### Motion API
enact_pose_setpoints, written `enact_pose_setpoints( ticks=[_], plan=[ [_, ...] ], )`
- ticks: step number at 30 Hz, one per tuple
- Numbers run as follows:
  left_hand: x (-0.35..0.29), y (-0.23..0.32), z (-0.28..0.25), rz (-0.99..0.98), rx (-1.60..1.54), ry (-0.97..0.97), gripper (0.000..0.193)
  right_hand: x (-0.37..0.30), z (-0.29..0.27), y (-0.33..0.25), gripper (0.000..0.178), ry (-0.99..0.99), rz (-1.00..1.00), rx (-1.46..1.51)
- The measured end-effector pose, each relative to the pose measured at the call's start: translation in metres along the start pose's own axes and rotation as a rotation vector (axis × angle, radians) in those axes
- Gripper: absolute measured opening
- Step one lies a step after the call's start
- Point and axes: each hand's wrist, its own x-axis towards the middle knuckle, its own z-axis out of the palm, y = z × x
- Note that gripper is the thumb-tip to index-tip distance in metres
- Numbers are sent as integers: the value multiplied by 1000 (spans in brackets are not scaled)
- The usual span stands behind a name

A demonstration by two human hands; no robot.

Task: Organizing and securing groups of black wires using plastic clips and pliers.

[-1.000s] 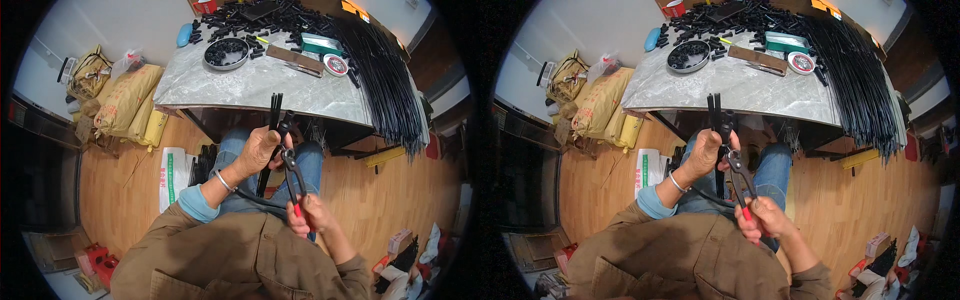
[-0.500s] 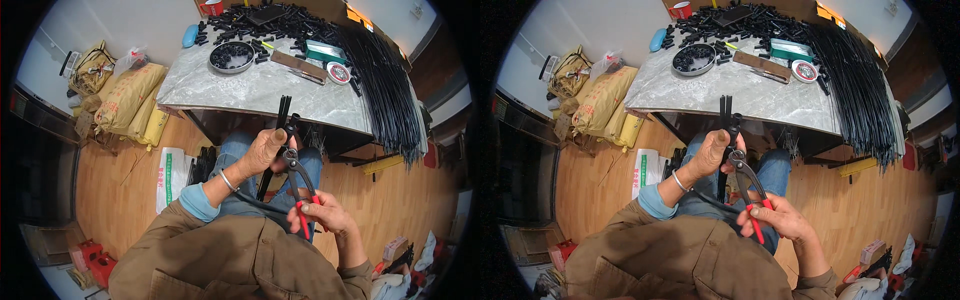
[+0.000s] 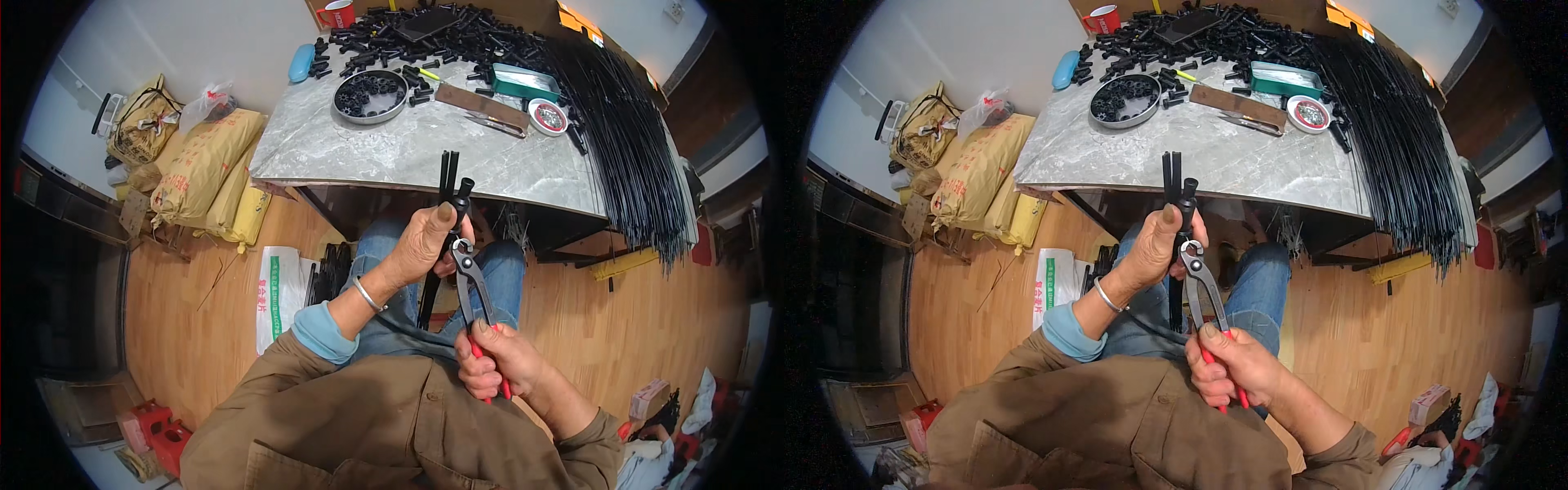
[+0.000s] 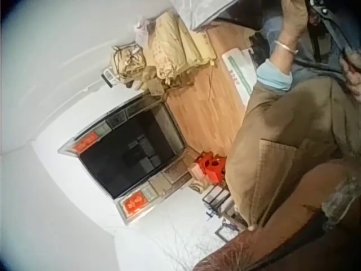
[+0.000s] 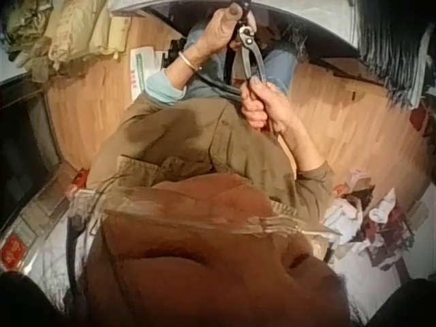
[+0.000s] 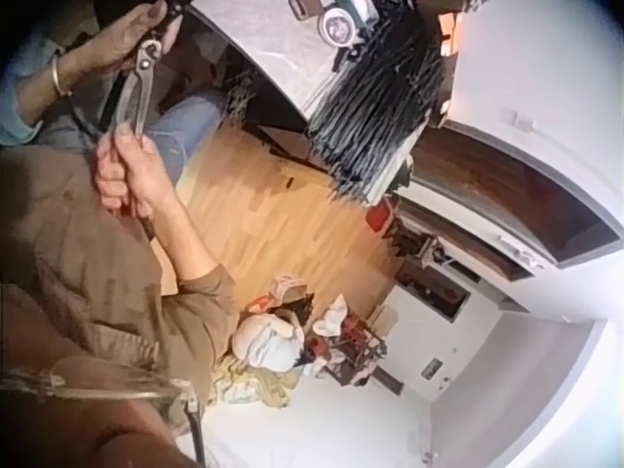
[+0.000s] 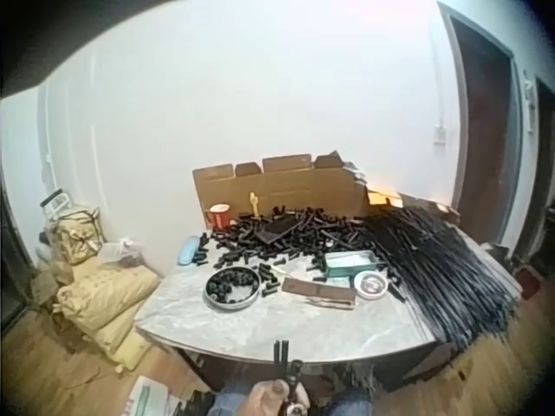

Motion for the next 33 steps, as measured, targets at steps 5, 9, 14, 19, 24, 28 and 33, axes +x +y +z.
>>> enact_pose_setpoints(
  ticks=[5, 9, 14, 19, 24, 28, 33],
  plan=[
    [13, -7, -10, -29, -185, 118, 61, 14, -16, -10, 12, 582, -877, -1598],
    [15, -8, -13, -61, -147, 107, 66, 26, -60, -67, 21, 972, -1298, -1784],
    [22, -10, -15, -51, -141, 87, 67, 46, -86, -200, 14, 1390, -1093, -1664],
    [32, -19, -20, -73, -154, 67, 67, 74, -111, -297, 22, 1459, -711, -1820],
    [41, -26, -32, -114, -198, 67, 65, 97, -126, -319, 22, 1435, -628, -1905],
    [48, -30, -40, -129, -193, 67, 67, 103, -127, -325, 27, 1436, -530, -1942],
    [50, -30, -43, -133, -197, 51, 68, 105, -130, -330, 27, 1449, -532, -1941]
  ],
)
